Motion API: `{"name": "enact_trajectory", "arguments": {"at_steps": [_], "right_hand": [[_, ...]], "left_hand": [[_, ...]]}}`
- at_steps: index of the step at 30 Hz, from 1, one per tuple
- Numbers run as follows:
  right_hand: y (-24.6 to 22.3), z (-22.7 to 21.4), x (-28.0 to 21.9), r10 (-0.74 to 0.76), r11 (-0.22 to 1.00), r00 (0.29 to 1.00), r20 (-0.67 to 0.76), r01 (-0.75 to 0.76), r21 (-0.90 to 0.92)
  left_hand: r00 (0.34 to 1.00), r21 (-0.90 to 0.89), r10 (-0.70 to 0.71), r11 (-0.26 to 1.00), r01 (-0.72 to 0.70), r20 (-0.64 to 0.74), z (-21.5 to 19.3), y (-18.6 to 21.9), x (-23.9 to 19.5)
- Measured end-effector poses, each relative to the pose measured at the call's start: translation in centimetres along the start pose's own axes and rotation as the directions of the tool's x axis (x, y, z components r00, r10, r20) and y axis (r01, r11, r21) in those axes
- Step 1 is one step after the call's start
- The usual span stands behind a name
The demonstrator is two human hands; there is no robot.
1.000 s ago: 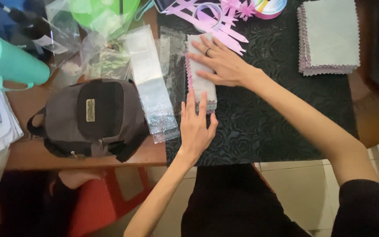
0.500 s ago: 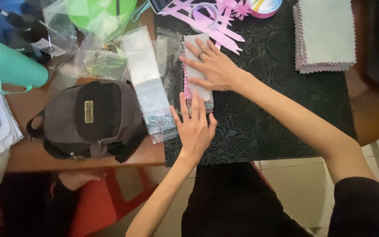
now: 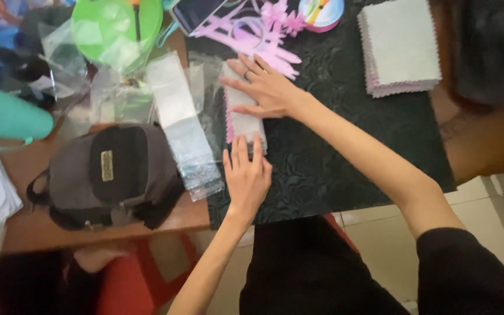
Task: Folding and rolling small decorative or cleaning cloths at a workstation.
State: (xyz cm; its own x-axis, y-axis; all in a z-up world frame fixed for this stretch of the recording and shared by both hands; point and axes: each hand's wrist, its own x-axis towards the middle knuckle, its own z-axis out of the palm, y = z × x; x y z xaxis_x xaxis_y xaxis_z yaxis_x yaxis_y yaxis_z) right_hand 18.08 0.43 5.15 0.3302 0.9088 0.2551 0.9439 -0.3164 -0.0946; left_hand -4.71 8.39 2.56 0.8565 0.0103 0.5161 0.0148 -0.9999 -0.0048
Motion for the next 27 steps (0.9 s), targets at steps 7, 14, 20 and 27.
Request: {"name": "enact_trajectory", "arguments": {"at_steps": [7, 14, 20, 27], "right_hand": [[8.6, -3.5, -14.7, 0.449, 0.777, 0.654, -0.609, -0.622, -0.096], [15.2, -2.1, -21.2, 0.82, 0.493, 0.459, -0.343, -0.87, 0.014], [15.1, -2.1, -21.0, 0.801, 0.55, 0.52, -0.297, -0.835, 0.024], [13.7, -3.8, -20.5, 0.81, 0.583, 0.562, -0.165, -0.801, 0.132]], "left_hand": [[0.993, -0.233, 0.067, 0.968, -0.089, -0.099, -3.7, 3.3, 0.4], [0.982, -0.341, 0.118, 0.926, -0.163, -0.15, -5.7, 5.6, 0.6], [0.985, -0.377, 0.124, 0.912, -0.16, -0.119, -5.3, 6.0, 0.3], [0.992, -0.451, 0.094, 0.884, -0.123, -0.087, -4.7, 6.1, 0.4]]}}
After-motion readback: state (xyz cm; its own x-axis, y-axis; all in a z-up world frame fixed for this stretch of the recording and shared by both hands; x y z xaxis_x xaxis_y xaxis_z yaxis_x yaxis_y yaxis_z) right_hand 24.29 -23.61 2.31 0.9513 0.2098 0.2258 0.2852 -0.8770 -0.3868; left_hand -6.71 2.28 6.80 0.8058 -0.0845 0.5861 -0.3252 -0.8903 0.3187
